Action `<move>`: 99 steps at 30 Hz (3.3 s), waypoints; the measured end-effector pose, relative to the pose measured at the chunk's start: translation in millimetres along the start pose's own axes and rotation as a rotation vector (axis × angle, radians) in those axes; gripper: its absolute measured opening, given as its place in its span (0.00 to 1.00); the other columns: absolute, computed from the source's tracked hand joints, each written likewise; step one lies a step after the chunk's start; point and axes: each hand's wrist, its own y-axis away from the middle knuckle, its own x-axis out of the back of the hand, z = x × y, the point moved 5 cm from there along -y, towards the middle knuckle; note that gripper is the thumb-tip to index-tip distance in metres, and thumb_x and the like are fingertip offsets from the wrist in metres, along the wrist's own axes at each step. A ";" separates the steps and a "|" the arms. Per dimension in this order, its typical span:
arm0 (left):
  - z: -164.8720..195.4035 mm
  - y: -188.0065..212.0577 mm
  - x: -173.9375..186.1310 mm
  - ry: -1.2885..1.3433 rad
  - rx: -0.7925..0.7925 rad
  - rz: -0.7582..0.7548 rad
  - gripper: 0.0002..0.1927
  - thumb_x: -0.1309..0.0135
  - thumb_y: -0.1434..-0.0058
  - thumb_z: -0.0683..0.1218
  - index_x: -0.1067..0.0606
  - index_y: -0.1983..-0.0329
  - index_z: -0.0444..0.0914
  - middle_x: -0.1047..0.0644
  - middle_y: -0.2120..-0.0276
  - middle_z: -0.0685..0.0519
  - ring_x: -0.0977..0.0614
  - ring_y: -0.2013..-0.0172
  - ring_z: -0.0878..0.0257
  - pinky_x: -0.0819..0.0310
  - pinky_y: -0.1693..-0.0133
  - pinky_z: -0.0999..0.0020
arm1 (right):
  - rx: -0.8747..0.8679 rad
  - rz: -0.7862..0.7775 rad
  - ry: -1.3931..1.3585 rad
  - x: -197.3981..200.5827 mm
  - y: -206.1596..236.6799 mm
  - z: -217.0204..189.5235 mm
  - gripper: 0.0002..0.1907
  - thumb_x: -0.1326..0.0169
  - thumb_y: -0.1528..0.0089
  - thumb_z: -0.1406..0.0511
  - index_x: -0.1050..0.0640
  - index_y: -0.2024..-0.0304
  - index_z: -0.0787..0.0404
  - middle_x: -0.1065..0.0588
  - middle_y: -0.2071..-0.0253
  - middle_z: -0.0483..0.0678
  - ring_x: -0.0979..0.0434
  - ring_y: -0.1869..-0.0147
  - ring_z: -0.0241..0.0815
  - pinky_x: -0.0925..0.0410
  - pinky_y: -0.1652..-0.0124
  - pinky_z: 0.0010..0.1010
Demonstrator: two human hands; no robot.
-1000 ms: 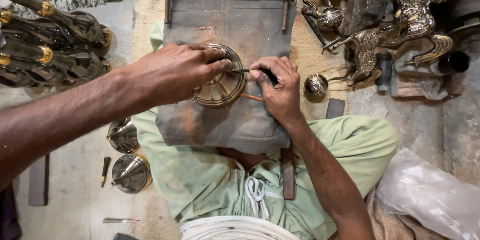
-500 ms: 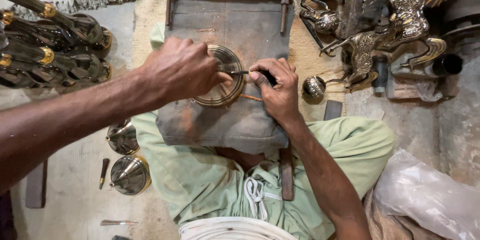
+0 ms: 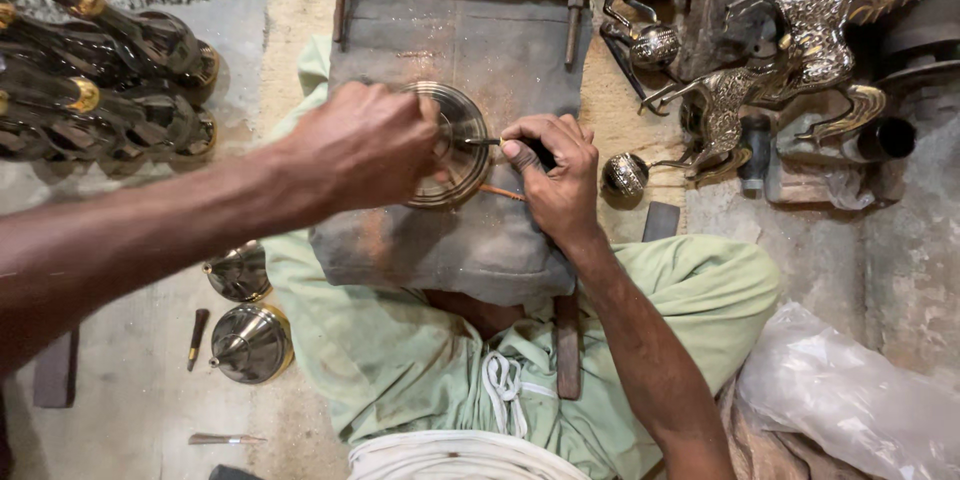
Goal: The person sits on the floor and engraves decorative patterns into brass pieces, holding a chisel against the metal and striking it with a wooden mallet over a sandbag support. They first work on a horse figurine, then continue chasing a bell-shaped brass object for the rest of the episode.
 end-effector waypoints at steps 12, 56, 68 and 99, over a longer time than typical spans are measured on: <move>-1.1 10.3 5.3 0.087 -0.251 0.413 0.28 0.52 0.27 0.62 0.19 0.64 0.33 0.19 0.76 0.47 0.19 0.79 0.60 0.22 0.77 0.61 | -0.011 0.000 -0.014 -1.2 0.1 0.5 0.05 0.37 0.37 0.67 0.20 0.61 0.61 0.21 0.62 0.44 0.27 0.57 0.41 0.39 0.52 0.32; -0.8 12.3 21.0 0.261 -0.064 0.244 0.31 0.31 0.52 0.48 0.25 0.44 0.35 0.21 0.51 0.44 0.15 0.58 0.47 0.18 0.62 0.52 | 0.031 -0.106 0.050 -9.0 -9.4 -5.8 0.05 0.45 0.31 0.64 0.23 0.57 0.59 0.25 0.62 0.41 0.27 0.58 0.37 0.48 0.46 0.35; -1.7 12.0 14.3 0.243 -0.168 0.295 0.34 0.32 0.56 0.40 0.26 0.42 0.38 0.22 0.47 0.45 0.16 0.55 0.46 0.17 0.57 0.54 | 0.038 -0.108 0.071 -11.3 -10.0 -7.6 0.05 0.44 0.32 0.65 0.24 0.56 0.59 0.24 0.60 0.41 0.27 0.57 0.37 0.48 0.47 0.35; 2.5 -6.8 7.5 -0.105 -0.083 0.066 0.28 0.51 0.33 0.62 0.21 0.59 0.30 0.18 0.68 0.44 0.19 0.73 0.58 0.20 0.73 0.61 | 0.038 -0.112 0.075 -10.4 -12.3 0.2 0.05 0.44 0.34 0.67 0.25 0.56 0.60 0.24 0.59 0.44 0.26 0.54 0.43 0.48 0.48 0.38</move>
